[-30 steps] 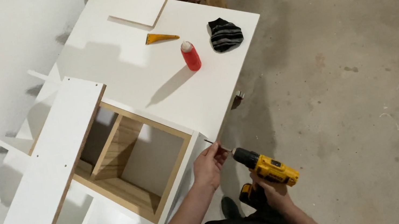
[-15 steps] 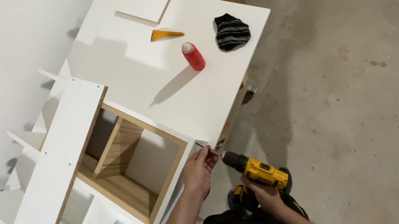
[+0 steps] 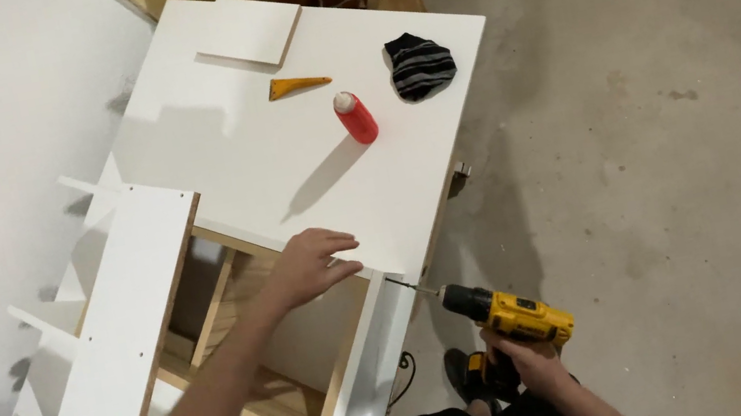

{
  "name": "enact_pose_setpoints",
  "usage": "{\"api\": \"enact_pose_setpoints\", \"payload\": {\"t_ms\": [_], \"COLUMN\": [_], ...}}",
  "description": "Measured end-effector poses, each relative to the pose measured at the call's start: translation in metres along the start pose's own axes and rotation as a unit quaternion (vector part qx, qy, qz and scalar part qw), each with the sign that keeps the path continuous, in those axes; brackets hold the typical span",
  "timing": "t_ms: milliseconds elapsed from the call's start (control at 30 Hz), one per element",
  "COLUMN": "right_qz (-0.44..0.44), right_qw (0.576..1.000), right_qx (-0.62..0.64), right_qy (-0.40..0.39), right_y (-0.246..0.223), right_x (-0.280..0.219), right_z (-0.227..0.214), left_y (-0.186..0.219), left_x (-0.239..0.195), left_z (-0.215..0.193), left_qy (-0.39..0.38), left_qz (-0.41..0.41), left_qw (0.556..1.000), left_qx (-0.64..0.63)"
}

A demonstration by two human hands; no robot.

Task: Assembling a white wooden shelf unit by applying wood glue to joints and fastening panels with a power drill.

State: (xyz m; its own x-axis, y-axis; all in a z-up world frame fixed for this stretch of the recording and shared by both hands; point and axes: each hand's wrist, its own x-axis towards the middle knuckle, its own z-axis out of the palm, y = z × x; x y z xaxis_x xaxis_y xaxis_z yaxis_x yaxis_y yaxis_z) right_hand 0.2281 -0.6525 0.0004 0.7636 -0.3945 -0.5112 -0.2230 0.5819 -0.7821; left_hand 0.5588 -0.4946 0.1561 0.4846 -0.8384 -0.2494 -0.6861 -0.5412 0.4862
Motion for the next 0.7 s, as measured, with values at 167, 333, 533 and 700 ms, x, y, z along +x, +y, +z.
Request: {"api": "enact_pose_setpoints", "payload": {"t_ms": [167, 333, 533, 700], "right_qz": [-0.089, -0.022, -0.094, -0.062], "right_qw": [0.993, 1.000, 0.989, 0.995], "right_qx": [0.058, -0.006, 0.090, 0.071], "right_qy": [-0.051, -0.002, -0.069, -0.038], "right_y": [0.014, 0.019, 0.027, 0.027], "right_x": [0.000, -0.005, 0.004, 0.002], "right_z": [0.000, -0.004, -0.007, -0.005], "left_y": [0.046, 0.031, 0.016, 0.019], "left_x": [0.024, 0.035, 0.044, 0.044], "left_z": [-0.035, -0.028, -0.023, -0.024], "left_qy": [-0.267, -0.310, -0.316, -0.308], "left_qz": [-0.132, -0.069, -0.047, -0.054], "left_qw": [0.954, 0.948, 0.947, 0.949], "left_qx": [-0.028, -0.027, -0.041, -0.047]}}
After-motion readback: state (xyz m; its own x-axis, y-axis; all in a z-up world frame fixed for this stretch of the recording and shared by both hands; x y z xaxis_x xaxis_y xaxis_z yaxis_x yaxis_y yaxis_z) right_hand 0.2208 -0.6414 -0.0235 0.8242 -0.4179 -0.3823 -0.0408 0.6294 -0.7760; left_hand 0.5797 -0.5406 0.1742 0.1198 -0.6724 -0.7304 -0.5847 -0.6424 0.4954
